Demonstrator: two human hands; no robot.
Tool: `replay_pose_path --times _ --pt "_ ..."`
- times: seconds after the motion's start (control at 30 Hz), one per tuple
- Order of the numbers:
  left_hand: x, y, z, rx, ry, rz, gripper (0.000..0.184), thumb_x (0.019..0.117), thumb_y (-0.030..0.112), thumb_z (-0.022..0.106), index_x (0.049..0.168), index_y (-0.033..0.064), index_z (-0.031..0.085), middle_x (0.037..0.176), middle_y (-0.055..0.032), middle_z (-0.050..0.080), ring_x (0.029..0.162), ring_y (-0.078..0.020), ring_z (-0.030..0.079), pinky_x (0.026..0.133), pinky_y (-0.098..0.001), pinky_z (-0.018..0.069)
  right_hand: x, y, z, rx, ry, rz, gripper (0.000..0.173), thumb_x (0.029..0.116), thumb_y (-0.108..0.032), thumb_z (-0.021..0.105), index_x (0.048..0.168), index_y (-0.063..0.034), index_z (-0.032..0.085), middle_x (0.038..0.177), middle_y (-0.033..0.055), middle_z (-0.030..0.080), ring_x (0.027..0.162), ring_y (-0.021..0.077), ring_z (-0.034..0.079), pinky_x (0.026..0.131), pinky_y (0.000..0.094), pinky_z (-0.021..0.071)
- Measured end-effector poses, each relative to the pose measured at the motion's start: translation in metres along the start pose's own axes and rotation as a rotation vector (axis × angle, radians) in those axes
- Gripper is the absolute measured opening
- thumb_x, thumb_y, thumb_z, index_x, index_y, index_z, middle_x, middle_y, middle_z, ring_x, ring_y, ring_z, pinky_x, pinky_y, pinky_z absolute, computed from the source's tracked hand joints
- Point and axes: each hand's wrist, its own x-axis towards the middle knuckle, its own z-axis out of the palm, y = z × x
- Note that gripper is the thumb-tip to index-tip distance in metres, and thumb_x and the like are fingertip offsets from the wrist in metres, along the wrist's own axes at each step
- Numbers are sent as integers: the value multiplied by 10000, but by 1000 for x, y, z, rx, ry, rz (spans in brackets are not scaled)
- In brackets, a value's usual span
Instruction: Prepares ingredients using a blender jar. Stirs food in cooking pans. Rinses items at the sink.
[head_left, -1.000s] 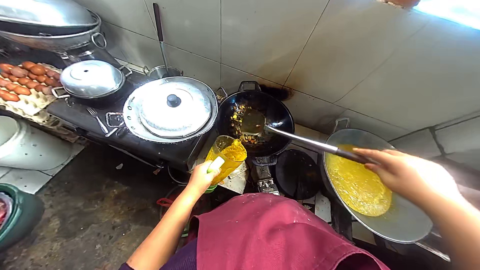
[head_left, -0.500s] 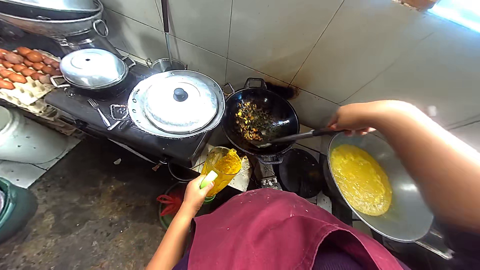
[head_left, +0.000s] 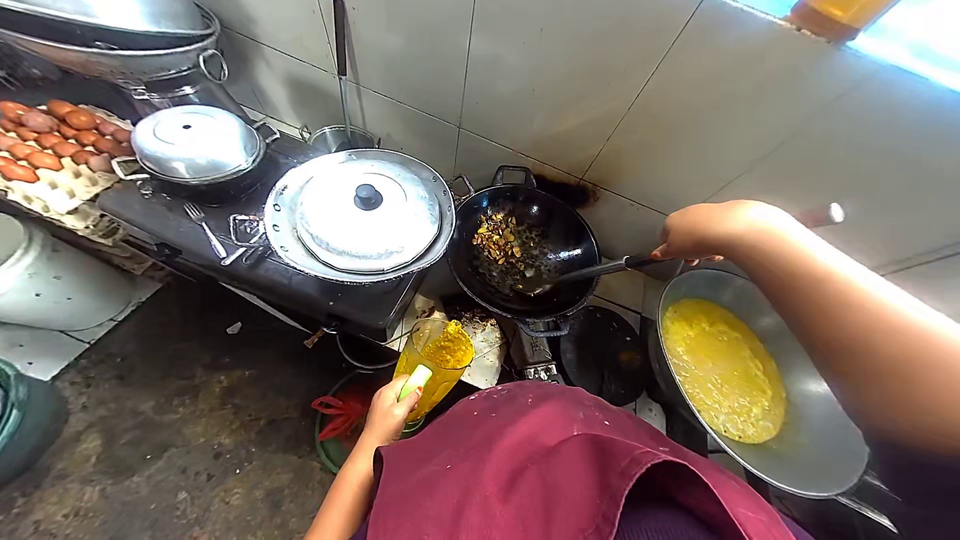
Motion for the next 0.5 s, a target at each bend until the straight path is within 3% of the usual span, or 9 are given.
replay_pose_path --times 0.07,0.17,0.23,0.3,0.37,0.4,0.5 --pt "5 4 2 -13 -43 -9 248 911 202 570 1002 -14 647 787 -30 621 707 -93 591 713 -318 502 -8 -18 2 -46 98 31 429 1043 -399 598 882 -18 714 948 226 704 955 423 686 770 660 506" --pt "11 15 3 -14 -111 -53 222 969 182 552 1061 -1 638 844 -41 654 773 -108 620 768 -336 513 -22 -41 5 -32 305 121 320 989 -304 666 858 -13 692 933 239 701 934 445 691 678 635 499" --pt "15 22 4 -11 -172 -103 217 1006 163 555 1113 -6 640 913 -71 707 861 -143 667 852 -373 528 -25 -45 16 -40 407 129 181 912 -136 708 1019 1 659 981 247 682 924 455 689 649 607 516" --pt "20 27 8 -17 -228 -157 221 1031 146 559 1166 -16 624 943 -79 719 889 -141 687 880 -360 543 -26 -44 41 -20 398 78 358 890 -32 704 1214 27 563 1031 288 648 914 501 681 653 630 536" --pt "26 28 14 -27 -249 -194 228 1042 137 548 1194 -27 598 933 -88 689 859 -142 667 850 -346 539 -25 -43 73 42 256 28 517 888 -45 698 1346 -8 462 1018 279 672 952 500 689 717 651 540" --pt "30 28 18 -36 -252 -207 236 1048 138 539 1209 -30 581 928 -90 670 841 -142 656 834 -339 538 -22 -41 88 82 184 6 515 920 -75 676 1378 -29 445 1043 272 679 1000 495 688 768 661 539" --pt "35 31 24 -57 -260 -248 244 1061 144 518 1227 -31 554 932 -95 631 819 -139 634 809 -325 534 -3 -16 118 295 71 -45 489 1017 -165 627 1480 -101 485 1214 277 669 1156 485 643 944 691 492"
